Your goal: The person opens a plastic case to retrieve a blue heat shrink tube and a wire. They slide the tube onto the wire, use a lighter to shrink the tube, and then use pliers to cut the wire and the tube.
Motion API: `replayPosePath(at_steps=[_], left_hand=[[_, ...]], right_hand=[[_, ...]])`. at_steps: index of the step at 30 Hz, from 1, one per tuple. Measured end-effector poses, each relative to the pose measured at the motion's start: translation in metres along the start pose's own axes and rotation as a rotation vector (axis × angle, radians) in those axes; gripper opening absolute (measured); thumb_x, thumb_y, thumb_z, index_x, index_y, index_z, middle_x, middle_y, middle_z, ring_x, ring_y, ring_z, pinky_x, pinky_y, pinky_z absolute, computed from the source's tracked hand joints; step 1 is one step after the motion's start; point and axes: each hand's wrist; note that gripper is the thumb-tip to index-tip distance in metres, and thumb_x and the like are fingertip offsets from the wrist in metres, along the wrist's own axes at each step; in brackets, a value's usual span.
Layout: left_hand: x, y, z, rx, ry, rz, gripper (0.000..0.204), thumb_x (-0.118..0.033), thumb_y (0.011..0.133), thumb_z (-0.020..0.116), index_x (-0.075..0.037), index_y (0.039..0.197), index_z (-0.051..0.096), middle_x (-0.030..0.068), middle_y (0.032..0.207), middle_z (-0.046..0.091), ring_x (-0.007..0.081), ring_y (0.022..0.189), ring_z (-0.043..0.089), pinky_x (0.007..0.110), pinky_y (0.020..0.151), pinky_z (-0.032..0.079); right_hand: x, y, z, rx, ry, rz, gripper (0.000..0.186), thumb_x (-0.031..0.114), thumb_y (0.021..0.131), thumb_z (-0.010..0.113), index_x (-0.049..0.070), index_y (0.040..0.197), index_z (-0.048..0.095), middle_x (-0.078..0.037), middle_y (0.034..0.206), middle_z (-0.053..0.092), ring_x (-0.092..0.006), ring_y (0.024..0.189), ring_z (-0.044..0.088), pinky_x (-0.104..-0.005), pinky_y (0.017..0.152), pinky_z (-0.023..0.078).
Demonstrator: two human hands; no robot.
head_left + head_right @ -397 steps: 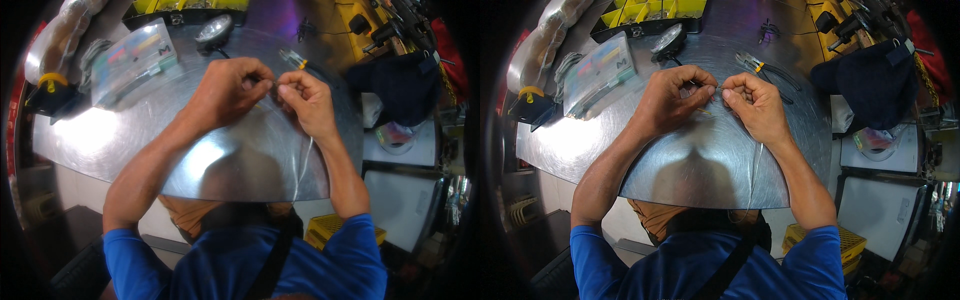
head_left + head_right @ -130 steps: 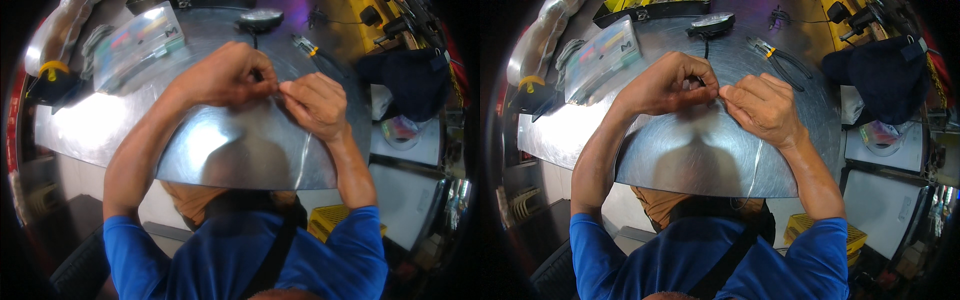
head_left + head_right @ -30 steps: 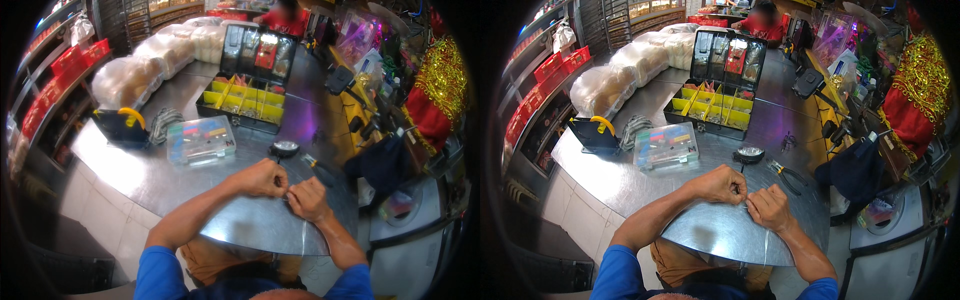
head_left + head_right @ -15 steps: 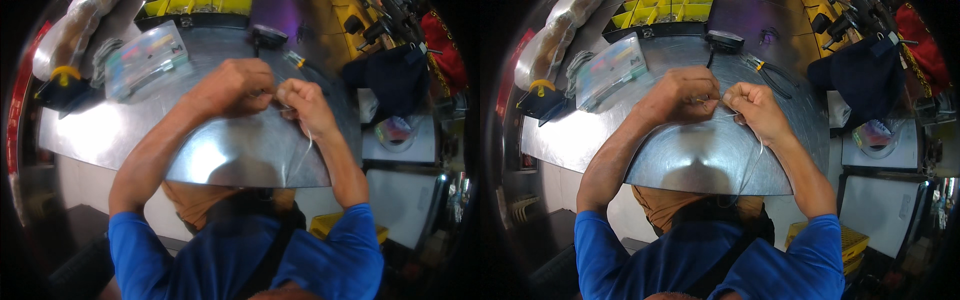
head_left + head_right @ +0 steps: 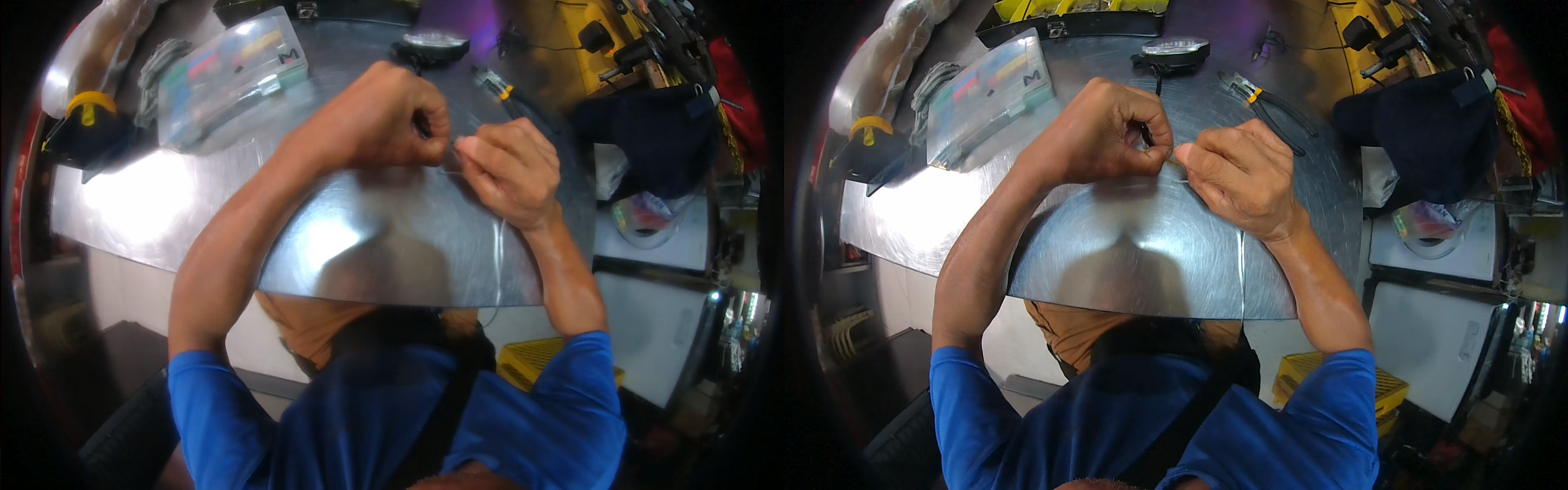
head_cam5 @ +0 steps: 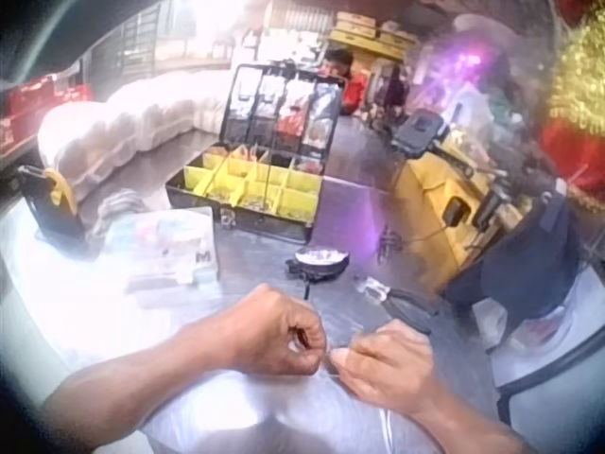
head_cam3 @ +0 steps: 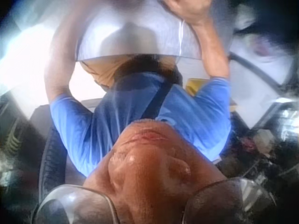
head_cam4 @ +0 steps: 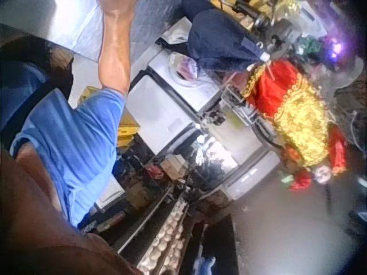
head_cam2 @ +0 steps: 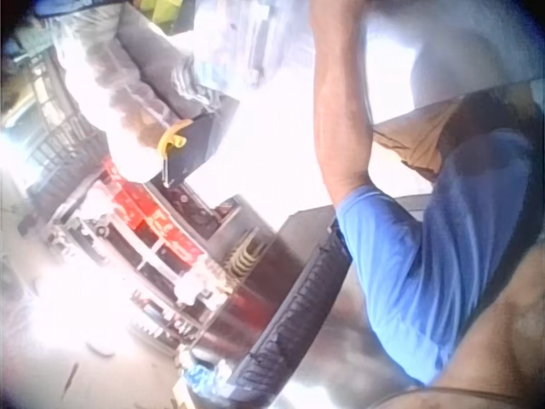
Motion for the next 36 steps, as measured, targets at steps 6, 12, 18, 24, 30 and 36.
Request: replayPosePath(at_steps=[6,12,18,24,30,36], left_hand=[[-0.005,-0.002,-0.005,0.060,-0.091,-0.077,0.005,-0.006,0.075,0.079,-0.003,0.078,0.076,0.0029,0.071,0.071,0.0095,0.060,0.059,0.027,0.055,0.047],[-0.009,-0.003,-0.008,0.073,-0.144,-0.119,0.003,-0.005,0.077,0.077,-0.002,0.079,0.076,0.0013,0.070,0.070,0.0055,0.057,0.057,0.025,0.052,0.045],[-0.005,-0.004,-0.006,0.087,-0.181,-0.137,0.002,-0.004,0.078,0.075,-0.002,0.080,0.075,-0.0004,0.070,0.069,0.0042,0.057,0.054,0.024,0.051,0.043],[-0.005,-0.003,-0.003,0.071,-0.153,-0.056,0.004,-0.005,0.078,0.075,-0.003,0.082,0.073,-0.0009,0.071,0.068,0.0048,0.062,0.056,0.026,0.055,0.045],[0.002,-0.004,0.011,-0.041,-0.078,0.089,0.013,-0.005,0.079,0.073,-0.002,0.091,0.071,0.0052,0.080,0.069,0.0135,0.068,0.062,0.029,0.061,0.051],[0.007,-0.004,0.018,-0.110,0.021,0.236,0.015,-0.004,0.080,0.073,-0.002,0.094,0.068,0.0095,0.086,0.067,0.0239,0.077,0.066,0.035,0.066,0.054]], right_hand=[[0.003,0.000,0.001,0.008,-0.018,-0.045,0.027,0.002,0.070,0.088,0.009,0.093,0.077,-0.002,0.082,0.069,-0.0144,0.068,0.064,-0.0299,0.062,0.049],[0.005,-0.001,0.003,-0.011,-0.030,0.001,0.024,0.001,0.072,0.087,0.007,0.093,0.076,-0.003,0.083,0.070,-0.0154,0.066,0.064,-0.0296,0.061,0.048],[0.005,0.004,0.001,0.026,0.022,0.007,0.019,0.000,0.074,0.084,0.005,0.089,0.073,-0.004,0.077,0.069,-0.0148,0.061,0.061,-0.0292,0.057,0.045],[0.010,0.002,-0.001,0.076,0.073,0.139,0.016,-0.002,0.075,0.078,0.003,0.088,0.071,-0.004,0.070,0.064,-0.0147,0.055,0.056,-0.0297,0.053,0.043],[0.012,-0.002,0.000,0.064,0.122,0.337,0.014,-0.002,0.076,0.077,0.002,0.087,0.069,-0.003,0.067,0.059,-0.0121,0.050,0.051,-0.0290,0.049,0.041],[0.020,-0.005,-0.001,0.080,0.367,0.664,0.005,-0.001,0.085,0.071,0.001,0.087,0.067,0.003,0.060,0.049,-0.0030,0.053,0.042,-0.0236,0.049,0.036]])
Point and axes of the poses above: each hand's wrist, its own y-axis towards the middle knuckle, its own z-axis out of the palm, x = y × z
